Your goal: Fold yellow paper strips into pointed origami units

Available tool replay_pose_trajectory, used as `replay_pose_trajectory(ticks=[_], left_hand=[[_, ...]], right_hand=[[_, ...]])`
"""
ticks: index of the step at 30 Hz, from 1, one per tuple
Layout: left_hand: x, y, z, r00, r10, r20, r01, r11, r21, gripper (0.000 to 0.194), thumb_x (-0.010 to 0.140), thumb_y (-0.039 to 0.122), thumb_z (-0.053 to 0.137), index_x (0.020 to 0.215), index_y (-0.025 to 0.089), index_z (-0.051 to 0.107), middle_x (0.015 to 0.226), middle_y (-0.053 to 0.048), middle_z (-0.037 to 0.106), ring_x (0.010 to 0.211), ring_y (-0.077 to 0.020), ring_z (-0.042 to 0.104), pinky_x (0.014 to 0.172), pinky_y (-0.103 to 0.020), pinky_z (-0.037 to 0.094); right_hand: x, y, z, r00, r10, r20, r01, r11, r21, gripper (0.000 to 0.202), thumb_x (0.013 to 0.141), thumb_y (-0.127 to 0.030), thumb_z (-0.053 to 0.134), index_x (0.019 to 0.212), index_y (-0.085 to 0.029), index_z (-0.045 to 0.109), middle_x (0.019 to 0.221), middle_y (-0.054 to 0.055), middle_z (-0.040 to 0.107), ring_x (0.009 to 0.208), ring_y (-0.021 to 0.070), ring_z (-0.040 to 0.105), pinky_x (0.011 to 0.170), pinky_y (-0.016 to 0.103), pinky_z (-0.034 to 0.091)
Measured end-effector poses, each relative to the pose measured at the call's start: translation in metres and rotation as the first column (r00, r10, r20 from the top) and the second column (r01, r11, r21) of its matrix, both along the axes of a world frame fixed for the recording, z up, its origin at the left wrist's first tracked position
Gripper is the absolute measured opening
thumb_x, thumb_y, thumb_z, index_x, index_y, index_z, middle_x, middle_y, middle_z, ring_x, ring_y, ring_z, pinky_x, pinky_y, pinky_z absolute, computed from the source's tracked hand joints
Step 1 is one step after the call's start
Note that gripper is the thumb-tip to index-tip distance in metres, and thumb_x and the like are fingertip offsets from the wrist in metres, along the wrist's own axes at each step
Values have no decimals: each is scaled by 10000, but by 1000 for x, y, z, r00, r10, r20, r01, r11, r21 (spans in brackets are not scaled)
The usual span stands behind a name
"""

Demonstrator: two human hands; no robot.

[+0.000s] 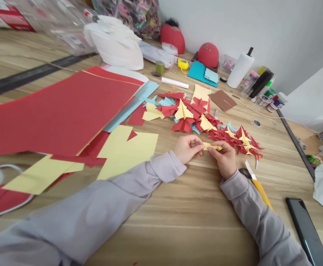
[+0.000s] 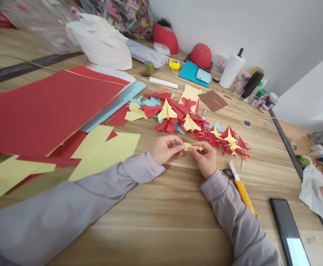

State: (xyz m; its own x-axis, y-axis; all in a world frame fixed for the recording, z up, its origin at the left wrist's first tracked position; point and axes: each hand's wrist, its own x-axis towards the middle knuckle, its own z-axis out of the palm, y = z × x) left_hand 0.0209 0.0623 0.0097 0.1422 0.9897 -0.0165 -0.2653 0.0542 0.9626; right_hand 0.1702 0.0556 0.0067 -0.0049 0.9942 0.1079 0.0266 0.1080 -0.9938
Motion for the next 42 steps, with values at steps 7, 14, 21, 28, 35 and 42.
replay_pose_trajectory(ticks=[7, 14, 21, 28, 35, 42], left_hand=[[0, 0, -1, 1000, 10, -3, -10, 1000, -1, 158, 591, 180, 706, 627, 115, 567, 489, 7, 593, 425, -86, 548, 443, -200, 476], [1, 1, -2, 1000, 21, -11, -21, 1000, 10, 151, 594, 172, 699, 629, 118, 563, 488, 11, 589, 422, -87, 547, 437, -202, 475], [1, 0, -2, 999, 38, -13, -38, 999, 2, 132, 599, 153, 683, 624, 121, 558, 483, 12, 590, 423, -84, 549, 432, -192, 472], [0, 1, -1, 1000, 19, 5, -19, 1000, -18, 149, 590, 161, 704, 629, 116, 567, 480, 11, 589, 437, -93, 565, 442, -197, 480], [1, 1, -2, 999, 17, 43, -16, 999, -28, 173, 595, 127, 678, 668, 122, 522, 494, 21, 586, 424, -94, 554, 442, -212, 471], [-2, 3, -1, 994, -24, 105, 31, 998, -63, 253, 630, 151, 650, 811, 141, 473, 539, 19, 611, 441, -125, 583, 446, -234, 474]], right_hand=[[-1, 0, 1, 1000, -9, 28, 9, 1000, -7, 298, 541, -333, 787, 746, -202, 615, 609, -32, 615, 519, 117, 558, 494, 245, 438], [-1, -1, 1, 999, -7, 48, 7, 1000, -15, 300, 565, -371, 767, 759, -204, 611, 609, -28, 622, 527, 126, 570, 515, 260, 461], [-1, 0, -1, 998, 16, 59, -15, 1000, -12, 305, 569, -346, 770, 781, -202, 605, 603, -31, 617, 523, 121, 567, 500, 245, 453], [-1, 1, 0, 998, 1, 55, 1, 1000, -20, 321, 557, -364, 772, 776, -203, 601, 612, -29, 614, 520, 121, 565, 497, 249, 453], [-2, 0, 1, 999, -1, 35, 3, 999, -54, 320, 542, -339, 784, 769, -203, 604, 575, -35, 609, 502, 121, 560, 488, 244, 443], [0, 1, 0, 1000, 0, 9, 0, 998, -63, 305, 571, -335, 769, 790, -200, 607, 603, -33, 623, 502, 111, 557, 499, 240, 448]])
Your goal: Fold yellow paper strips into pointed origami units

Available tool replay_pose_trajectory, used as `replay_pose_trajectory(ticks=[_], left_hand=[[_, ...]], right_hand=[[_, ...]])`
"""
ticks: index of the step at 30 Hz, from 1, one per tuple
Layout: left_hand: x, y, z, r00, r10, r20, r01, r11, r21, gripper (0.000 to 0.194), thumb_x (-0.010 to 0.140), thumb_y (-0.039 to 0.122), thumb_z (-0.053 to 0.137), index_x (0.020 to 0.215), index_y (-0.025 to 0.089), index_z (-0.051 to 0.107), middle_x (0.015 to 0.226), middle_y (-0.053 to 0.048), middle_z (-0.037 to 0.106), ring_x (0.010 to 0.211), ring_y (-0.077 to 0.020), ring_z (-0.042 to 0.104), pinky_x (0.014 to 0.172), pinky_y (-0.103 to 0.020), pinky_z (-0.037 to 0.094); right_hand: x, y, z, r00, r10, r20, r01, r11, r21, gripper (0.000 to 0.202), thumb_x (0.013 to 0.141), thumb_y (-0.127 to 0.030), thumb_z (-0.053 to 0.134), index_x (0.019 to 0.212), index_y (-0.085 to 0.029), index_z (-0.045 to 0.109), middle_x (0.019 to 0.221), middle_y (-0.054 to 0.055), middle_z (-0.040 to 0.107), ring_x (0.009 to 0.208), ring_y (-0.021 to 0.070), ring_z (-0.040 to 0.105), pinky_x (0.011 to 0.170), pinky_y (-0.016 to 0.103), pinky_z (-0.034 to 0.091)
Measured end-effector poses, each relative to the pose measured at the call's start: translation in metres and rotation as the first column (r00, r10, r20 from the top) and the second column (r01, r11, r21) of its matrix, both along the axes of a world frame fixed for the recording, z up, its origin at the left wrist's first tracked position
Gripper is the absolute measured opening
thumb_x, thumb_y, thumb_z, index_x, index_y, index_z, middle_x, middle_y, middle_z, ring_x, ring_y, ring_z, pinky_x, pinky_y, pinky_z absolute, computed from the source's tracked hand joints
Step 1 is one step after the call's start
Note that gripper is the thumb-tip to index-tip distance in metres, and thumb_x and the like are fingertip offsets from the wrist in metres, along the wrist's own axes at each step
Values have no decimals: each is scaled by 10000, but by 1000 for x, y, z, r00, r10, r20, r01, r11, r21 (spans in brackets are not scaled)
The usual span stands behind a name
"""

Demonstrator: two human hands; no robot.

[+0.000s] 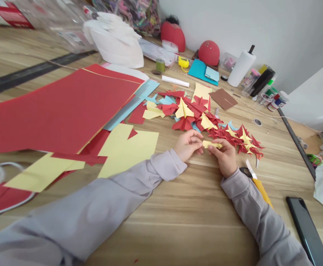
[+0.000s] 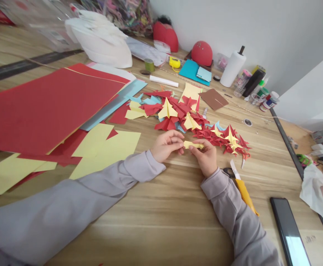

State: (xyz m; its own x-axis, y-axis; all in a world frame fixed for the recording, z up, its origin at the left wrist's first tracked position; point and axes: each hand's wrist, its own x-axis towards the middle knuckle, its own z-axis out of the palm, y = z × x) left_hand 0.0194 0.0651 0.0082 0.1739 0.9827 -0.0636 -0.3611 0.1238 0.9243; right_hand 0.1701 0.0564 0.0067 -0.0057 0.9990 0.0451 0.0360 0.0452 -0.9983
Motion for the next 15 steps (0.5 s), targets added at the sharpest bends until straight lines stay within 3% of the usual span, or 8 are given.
replay_pose_trajectory(ticks=[4, 9, 15], left_hand=[[0, 1, 0, 1000, -16, 0, 16, 999, -30, 204, 684, 214, 621, 814, 133, 486, 539, 6, 613, 429, -127, 580, 432, -232, 465], [2, 0, -5, 999, -3, -51, 7, 998, 69, 343, 597, 210, 720, 831, 137, 480, 534, 41, 592, 433, -107, 570, 447, -218, 466], [1, 0, -7, 998, -5, -57, 10, 996, 88, 318, 601, 190, 714, 814, 134, 485, 517, 50, 578, 433, -100, 567, 462, -218, 470]], right_hand=[[1, 1, -1, 999, 18, -32, -18, 1000, 3, 296, 571, -311, 775, 789, -201, 606, 591, -44, 611, 497, 100, 548, 495, 224, 436], [2, 1, 0, 998, 55, -30, -55, 998, 10, 285, 586, -312, 765, 791, -195, 606, 605, -43, 610, 506, 97, 544, 504, 226, 440], [-2, -2, 3, 996, 85, -22, -84, 996, 41, 288, 580, -295, 766, 792, -194, 601, 626, -39, 611, 537, 101, 552, 530, 233, 453]])
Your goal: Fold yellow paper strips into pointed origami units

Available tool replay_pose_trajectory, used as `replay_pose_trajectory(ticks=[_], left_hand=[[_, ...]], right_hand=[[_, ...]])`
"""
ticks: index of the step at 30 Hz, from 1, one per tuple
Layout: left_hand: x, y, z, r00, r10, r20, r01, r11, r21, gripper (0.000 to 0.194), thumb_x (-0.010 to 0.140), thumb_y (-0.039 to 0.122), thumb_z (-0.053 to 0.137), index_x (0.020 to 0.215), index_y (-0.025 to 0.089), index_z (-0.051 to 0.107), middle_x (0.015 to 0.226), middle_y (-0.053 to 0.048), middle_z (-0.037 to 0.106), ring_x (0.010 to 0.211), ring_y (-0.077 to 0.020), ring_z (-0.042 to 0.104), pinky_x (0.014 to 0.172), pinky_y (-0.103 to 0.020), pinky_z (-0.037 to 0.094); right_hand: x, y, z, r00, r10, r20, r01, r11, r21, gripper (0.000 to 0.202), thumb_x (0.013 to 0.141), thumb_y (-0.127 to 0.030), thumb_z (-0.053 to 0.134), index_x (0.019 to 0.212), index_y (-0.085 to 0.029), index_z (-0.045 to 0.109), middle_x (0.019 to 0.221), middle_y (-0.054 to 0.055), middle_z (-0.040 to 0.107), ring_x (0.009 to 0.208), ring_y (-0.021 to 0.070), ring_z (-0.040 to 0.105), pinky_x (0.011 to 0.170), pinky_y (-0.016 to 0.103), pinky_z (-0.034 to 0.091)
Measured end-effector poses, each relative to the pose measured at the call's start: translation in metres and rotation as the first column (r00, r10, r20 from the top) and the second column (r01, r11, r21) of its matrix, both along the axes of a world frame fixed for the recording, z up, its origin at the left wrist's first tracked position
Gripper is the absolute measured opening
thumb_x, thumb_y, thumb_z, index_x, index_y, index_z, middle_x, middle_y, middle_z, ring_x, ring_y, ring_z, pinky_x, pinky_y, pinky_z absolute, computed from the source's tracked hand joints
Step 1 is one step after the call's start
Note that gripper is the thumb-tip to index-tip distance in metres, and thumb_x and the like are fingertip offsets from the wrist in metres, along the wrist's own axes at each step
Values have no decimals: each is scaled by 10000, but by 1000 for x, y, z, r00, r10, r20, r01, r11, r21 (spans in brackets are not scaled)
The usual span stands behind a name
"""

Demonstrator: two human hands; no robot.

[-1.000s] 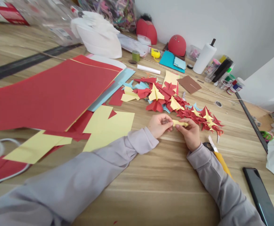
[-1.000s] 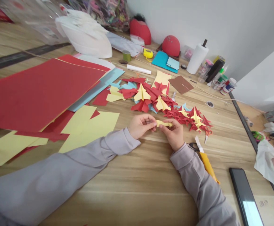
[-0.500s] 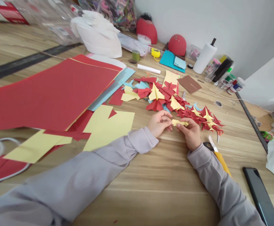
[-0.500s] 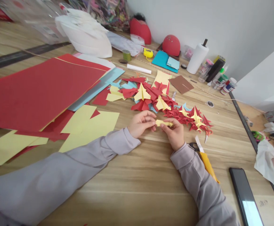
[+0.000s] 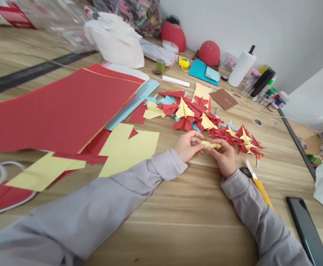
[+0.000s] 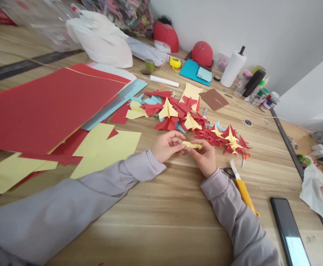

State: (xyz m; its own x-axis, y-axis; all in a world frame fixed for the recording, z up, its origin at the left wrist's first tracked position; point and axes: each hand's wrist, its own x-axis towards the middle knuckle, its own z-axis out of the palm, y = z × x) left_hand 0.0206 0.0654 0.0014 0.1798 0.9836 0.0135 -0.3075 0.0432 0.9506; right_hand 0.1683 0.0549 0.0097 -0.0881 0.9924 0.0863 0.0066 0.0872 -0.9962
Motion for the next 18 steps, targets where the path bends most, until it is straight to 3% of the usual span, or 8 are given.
replay_pose_trajectory(ticks=[18], left_hand=[[-3, 2, 2, 998, -66, -23, 67, 998, 10, 355, 565, 135, 721, 841, 125, 499, 496, 67, 532, 386, -86, 524, 372, -183, 419]], right_hand=[[1, 0, 2, 998, 32, -50, -35, 998, -59, 351, 507, -259, 802, 788, -189, 602, 641, -33, 610, 551, 104, 557, 536, 236, 462]])
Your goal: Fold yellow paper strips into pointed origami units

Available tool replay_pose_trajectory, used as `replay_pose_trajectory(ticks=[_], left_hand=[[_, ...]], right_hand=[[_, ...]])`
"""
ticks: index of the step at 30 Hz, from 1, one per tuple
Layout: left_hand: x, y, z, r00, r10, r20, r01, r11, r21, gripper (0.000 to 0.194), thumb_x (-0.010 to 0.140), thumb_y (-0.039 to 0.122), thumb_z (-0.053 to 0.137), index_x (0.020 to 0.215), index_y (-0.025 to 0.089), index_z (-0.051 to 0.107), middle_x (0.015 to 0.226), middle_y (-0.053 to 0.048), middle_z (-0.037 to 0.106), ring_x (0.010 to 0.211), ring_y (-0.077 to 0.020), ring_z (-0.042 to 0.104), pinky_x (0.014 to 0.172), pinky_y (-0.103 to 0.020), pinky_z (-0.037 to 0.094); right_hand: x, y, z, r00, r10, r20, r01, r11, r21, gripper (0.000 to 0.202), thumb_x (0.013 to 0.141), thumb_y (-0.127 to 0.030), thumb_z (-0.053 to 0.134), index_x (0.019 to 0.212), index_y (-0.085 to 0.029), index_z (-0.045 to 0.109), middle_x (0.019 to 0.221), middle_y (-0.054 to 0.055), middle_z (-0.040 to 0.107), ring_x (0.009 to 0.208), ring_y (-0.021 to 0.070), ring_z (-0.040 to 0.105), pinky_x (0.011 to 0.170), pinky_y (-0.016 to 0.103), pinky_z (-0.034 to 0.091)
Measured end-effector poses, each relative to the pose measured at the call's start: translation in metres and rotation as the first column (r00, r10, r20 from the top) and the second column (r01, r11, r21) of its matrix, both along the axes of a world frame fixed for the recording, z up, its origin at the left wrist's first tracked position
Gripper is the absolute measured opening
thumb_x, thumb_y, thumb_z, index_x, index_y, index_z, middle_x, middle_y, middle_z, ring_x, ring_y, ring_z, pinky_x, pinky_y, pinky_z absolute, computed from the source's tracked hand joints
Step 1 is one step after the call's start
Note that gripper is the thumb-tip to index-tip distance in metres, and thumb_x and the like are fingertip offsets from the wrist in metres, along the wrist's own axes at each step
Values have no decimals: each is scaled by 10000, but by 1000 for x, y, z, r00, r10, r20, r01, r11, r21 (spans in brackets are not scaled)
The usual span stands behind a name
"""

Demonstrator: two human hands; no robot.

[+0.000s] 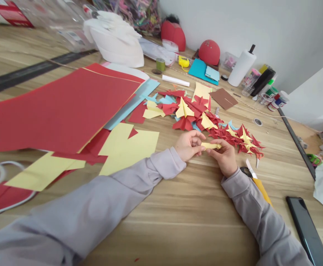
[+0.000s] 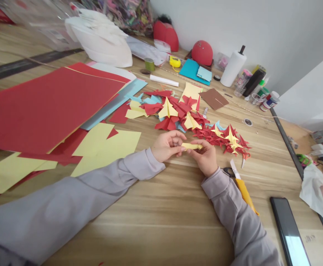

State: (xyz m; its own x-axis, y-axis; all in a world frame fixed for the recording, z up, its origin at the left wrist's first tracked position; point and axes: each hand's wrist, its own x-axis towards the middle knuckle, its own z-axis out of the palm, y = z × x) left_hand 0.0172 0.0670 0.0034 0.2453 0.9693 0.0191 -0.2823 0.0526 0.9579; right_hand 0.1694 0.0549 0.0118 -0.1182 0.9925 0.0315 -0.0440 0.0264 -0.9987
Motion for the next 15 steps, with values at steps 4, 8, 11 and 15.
replay_pose_trajectory(ticks=[4, 8, 11, 15], left_hand=[[-2, 1, 2, 999, -30, 36, 30, 999, -23, 364, 567, 142, 723, 861, 114, 510, 502, 51, 558, 393, -100, 543, 381, -198, 436], [-4, 2, 5, 997, -53, 56, 56, 998, -40, 341, 590, 162, 711, 863, 106, 514, 523, 17, 600, 419, -124, 576, 390, -211, 446], [-3, 0, 5, 998, -49, 47, 51, 998, -32, 323, 596, 171, 708, 849, 107, 519, 512, 27, 588, 412, -122, 572, 384, -210, 449], [1, -3, 3, 1000, -14, 16, 14, 1000, -15, 351, 552, 140, 737, 835, 111, 530, 515, 53, 559, 411, -102, 562, 376, -191, 448]], right_hand=[[2, 1, -1, 1000, -9, -12, 9, 1000, -3, 341, 516, -262, 797, 793, -190, 612, 632, -36, 607, 537, 96, 536, 523, 229, 445], [4, 2, -4, 999, -39, -33, 39, 999, 6, 346, 520, -248, 796, 813, -194, 619, 629, -42, 604, 520, 85, 522, 506, 216, 428], [4, 2, -4, 999, -31, -34, 31, 1000, 3, 349, 521, -252, 797, 816, -196, 619, 652, -35, 615, 539, 91, 537, 521, 223, 439], [2, 1, -1, 1000, -11, -12, 11, 1000, -3, 356, 518, -277, 800, 809, -198, 610, 669, -25, 621, 569, 106, 554, 544, 240, 454]])
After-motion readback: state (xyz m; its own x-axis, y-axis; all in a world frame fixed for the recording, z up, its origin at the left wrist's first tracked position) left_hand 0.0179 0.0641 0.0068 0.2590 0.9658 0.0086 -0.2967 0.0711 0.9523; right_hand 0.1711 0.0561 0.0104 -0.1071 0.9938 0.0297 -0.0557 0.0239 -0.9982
